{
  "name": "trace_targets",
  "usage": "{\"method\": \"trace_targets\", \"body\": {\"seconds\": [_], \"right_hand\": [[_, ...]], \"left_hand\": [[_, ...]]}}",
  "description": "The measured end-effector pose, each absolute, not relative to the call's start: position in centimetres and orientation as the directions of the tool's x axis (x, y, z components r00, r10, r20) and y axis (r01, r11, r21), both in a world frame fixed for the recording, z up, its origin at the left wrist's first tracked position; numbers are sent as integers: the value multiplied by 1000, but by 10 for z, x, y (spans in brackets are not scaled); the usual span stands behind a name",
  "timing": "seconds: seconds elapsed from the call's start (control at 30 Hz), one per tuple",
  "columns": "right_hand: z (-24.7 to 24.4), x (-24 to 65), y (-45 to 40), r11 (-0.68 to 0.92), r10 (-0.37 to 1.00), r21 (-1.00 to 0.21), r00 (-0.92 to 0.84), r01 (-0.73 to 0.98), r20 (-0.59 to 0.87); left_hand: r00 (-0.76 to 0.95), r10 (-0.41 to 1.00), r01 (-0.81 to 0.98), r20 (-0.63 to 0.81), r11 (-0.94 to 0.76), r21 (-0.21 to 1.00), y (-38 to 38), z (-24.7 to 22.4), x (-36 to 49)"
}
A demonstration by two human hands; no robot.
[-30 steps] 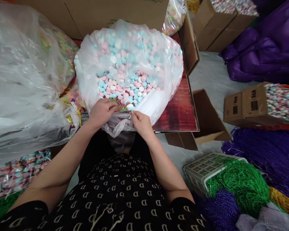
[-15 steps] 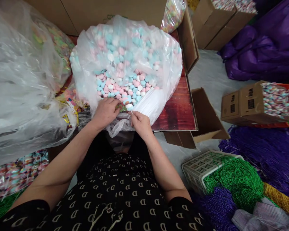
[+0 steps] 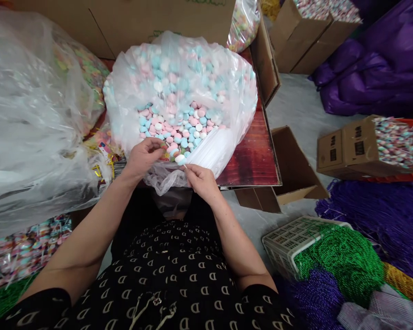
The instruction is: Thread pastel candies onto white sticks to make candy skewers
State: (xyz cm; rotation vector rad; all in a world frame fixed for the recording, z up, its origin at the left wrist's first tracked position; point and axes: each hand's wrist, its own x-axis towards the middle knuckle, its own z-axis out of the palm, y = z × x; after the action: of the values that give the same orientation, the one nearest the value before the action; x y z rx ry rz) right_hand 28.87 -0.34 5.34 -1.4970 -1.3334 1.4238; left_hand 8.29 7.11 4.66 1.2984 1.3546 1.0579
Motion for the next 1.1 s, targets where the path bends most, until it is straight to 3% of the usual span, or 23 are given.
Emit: {"method": "trace_targets", "body": {"seconds": [0.1,0.77,0.97,1.1], "right_hand": [[56,287,-6,-217,957,-935,-128,280,-260],[60,282,-4,-203,964,-895,-77,397,-254],[64,287,-5,-196,959,-890,-108,411,-261],[72,301,-5,-197,964,-896,-89,398,-251]], "left_hand": [[1,995,59,-97,97,994,72,48,85],[-30,989,13,-142,142,990,70,40,88],[-42,997,238,-67,75,968,69,39,86],[38,999,563,36,-51,825,65,42,81]]}}
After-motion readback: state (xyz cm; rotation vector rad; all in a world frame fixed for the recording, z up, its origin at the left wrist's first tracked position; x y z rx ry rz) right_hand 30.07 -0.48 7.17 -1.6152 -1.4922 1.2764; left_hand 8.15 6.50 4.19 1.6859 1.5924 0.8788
